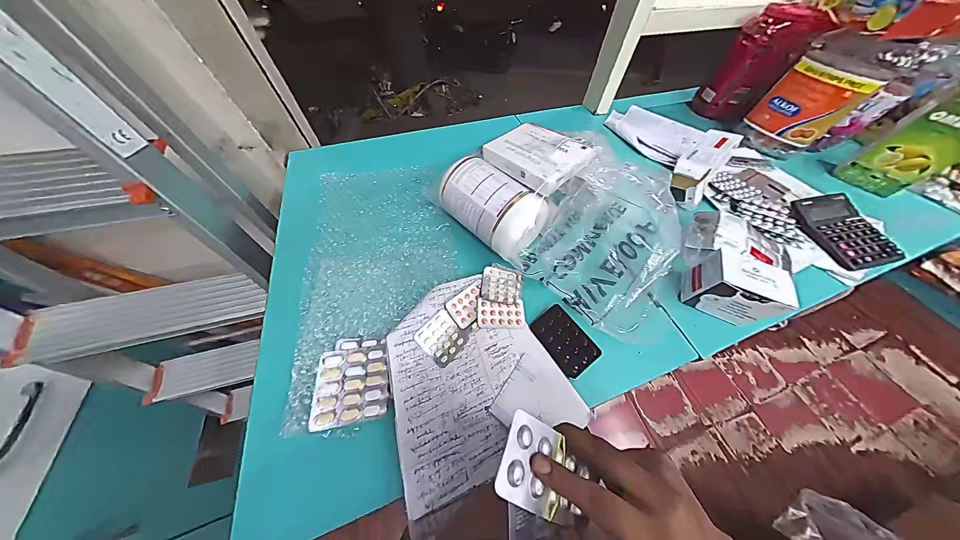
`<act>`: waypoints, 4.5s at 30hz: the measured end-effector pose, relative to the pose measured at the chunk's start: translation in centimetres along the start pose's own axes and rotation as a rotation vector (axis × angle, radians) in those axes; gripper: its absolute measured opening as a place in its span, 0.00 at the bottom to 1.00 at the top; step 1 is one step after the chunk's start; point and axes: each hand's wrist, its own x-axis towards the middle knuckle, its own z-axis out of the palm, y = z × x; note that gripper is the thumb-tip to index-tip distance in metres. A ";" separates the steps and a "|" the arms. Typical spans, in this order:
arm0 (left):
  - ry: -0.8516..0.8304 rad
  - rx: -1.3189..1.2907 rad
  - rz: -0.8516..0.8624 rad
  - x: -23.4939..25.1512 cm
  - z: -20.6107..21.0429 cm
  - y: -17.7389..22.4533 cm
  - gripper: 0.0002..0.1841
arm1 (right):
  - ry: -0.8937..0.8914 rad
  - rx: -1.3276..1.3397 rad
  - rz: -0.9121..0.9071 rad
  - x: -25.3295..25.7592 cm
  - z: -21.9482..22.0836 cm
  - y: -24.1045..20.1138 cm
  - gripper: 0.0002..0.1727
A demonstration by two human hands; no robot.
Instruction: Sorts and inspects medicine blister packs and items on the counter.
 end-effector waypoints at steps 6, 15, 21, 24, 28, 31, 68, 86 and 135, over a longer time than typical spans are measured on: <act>0.046 0.240 -0.111 2.6 -0.7 1.5 0.31 | 0.272 0.043 0.320 -2.1 -4.9 3.0 0.30; 0.394 0.903 -0.327 9.4 2.7 0.6 0.50 | 0.133 -0.591 0.717 -1.1 -10.2 9.7 0.33; 0.344 1.017 -0.451 14.1 4.1 -1.4 0.58 | 0.043 -0.540 0.675 -0.7 -14.1 16.6 0.31; 0.338 1.002 -0.536 15.4 4.5 -1.5 0.51 | -0.004 -0.523 0.721 -0.5 -14.8 18.3 0.31; 0.511 0.976 -0.460 15.3 4.6 -1.9 0.51 | -0.003 -0.536 0.710 -0.1 -14.8 18.9 0.37; 0.701 0.848 -0.325 13.6 4.7 -1.2 0.53 | 0.023 -0.524 0.643 0.0 -15.9 16.9 0.44; 1.013 0.571 -0.207 7.3 8.4 -0.1 0.21 | -0.047 0.191 -0.299 2.5 -10.2 13.3 0.13; 0.323 1.082 -0.377 13.6 -6.6 -2.4 0.19 | -0.113 -0.175 0.067 -1.7 -8.9 14.4 0.24; 0.901 -0.560 0.140 5.5 2.4 3.8 0.09 | 0.077 0.937 0.147 12.9 -5.7 4.7 0.06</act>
